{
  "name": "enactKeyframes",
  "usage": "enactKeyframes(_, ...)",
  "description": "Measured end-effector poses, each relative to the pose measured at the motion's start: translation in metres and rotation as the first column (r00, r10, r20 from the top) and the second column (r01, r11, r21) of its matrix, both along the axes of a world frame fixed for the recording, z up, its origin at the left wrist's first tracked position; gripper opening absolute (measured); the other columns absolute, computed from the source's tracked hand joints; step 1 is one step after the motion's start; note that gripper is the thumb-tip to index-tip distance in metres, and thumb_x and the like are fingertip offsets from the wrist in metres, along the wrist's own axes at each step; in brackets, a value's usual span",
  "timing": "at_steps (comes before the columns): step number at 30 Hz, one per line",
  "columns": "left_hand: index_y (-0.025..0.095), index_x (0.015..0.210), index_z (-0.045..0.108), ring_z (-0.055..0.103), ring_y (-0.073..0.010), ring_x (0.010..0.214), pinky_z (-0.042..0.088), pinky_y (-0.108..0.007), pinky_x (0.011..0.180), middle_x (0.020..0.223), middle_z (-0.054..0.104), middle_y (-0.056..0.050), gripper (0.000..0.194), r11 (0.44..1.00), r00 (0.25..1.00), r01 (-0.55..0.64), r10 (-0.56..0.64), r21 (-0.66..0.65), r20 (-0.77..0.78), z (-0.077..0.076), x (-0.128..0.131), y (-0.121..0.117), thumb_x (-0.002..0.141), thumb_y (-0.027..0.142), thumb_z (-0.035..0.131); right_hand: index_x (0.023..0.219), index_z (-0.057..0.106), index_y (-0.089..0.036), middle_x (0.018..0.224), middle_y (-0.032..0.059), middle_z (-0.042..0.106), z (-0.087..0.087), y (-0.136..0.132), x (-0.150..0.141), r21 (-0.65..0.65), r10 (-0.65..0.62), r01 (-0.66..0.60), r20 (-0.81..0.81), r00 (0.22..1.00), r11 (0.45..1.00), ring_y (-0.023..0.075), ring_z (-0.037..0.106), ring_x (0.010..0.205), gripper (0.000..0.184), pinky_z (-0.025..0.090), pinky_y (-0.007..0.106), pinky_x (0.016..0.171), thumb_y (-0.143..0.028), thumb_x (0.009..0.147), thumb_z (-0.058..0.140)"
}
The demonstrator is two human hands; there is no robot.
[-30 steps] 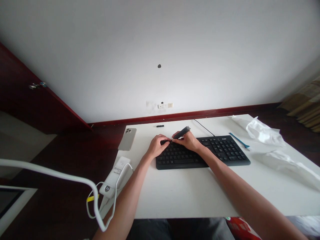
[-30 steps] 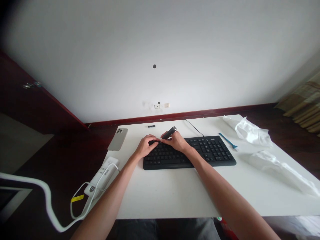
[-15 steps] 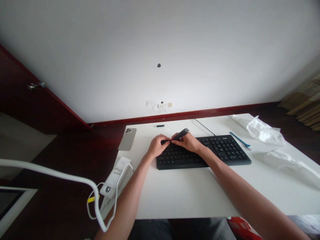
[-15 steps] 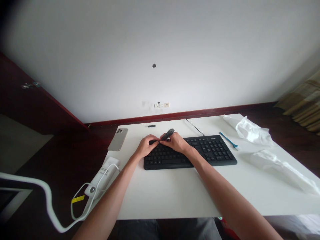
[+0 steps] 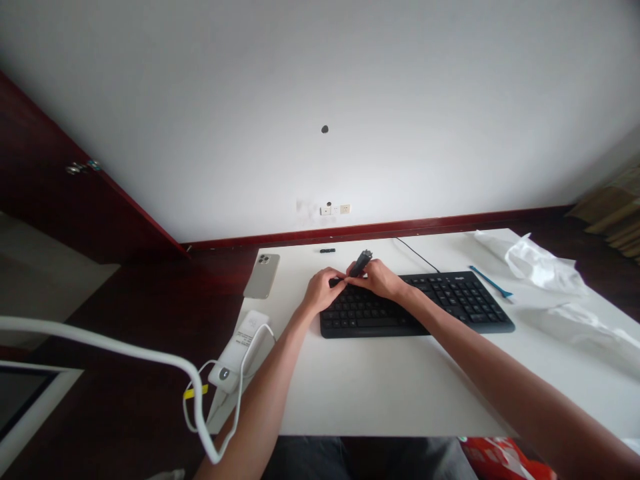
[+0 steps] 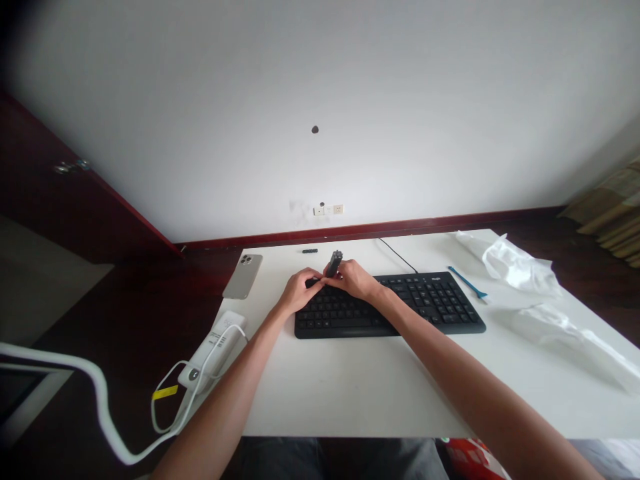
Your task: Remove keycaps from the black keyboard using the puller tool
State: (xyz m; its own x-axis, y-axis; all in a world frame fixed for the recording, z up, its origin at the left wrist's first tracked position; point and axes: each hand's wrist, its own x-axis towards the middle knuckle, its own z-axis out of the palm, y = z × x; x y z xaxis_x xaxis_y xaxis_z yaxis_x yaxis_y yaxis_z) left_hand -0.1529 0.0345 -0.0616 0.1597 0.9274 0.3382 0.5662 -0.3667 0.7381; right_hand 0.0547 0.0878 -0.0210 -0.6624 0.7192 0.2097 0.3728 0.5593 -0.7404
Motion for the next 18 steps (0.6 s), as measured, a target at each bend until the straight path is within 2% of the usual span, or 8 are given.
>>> enactKeyframes(6, 0.023, 0.101, 0.076, 0.071, -0.0204, 0.099, 0.055, -0.033, 0.094, 0.105, 0.077, -0.002, 0.012, 0.999, 1.000, -0.015, 0.015, -0.045, 0.000, 0.004, 0.000, -0.001, 0.091, 0.022, 0.069, 0.095, 0.077, -0.020, 0.090, 0.0062, 0.078, -0.005, 0.004, 0.002, -0.037, -0.039, 0.038, -0.043, 0.998, 0.999, 0.0250, 0.071, 0.081, 0.036, 0.057, 0.034, 0.079, -0.053, 0.092, 0.064)
enactKeyframes(12, 0.024, 0.100, 0.077, 0.071, -0.0184, 0.098, 0.054, -0.031, 0.093, 0.103, 0.077, -0.001, 0.012, 1.000, 1.000, 0.016, -0.016, -0.024, 0.003, 0.004, 0.000, -0.001, 0.093, 0.022, 0.067, 0.098, 0.076, -0.020, 0.092, 0.0065, 0.077, -0.009, -0.002, 0.012, -0.013, -0.043, 0.042, -0.044, 0.998, 0.999, 0.0245, 0.070, 0.083, 0.032, 0.057, 0.034, 0.077, -0.050, 0.090, 0.069)
enactKeyframes(18, 0.023, 0.095, 0.077, 0.070, -0.0190, 0.097, 0.053, -0.031, 0.093, 0.098, 0.075, -0.002, 0.010, 1.000, 1.000, 0.015, -0.015, -0.017, -0.015, 0.001, -0.001, 0.001, 0.094, 0.024, 0.067, 0.098, 0.077, -0.023, 0.096, 0.0039, 0.077, 0.004, -0.006, 0.020, -0.023, 0.044, -0.045, -0.013, 0.999, 0.999, 0.0220, 0.071, 0.085, 0.023, 0.055, 0.032, 0.080, -0.043, 0.088, 0.071)
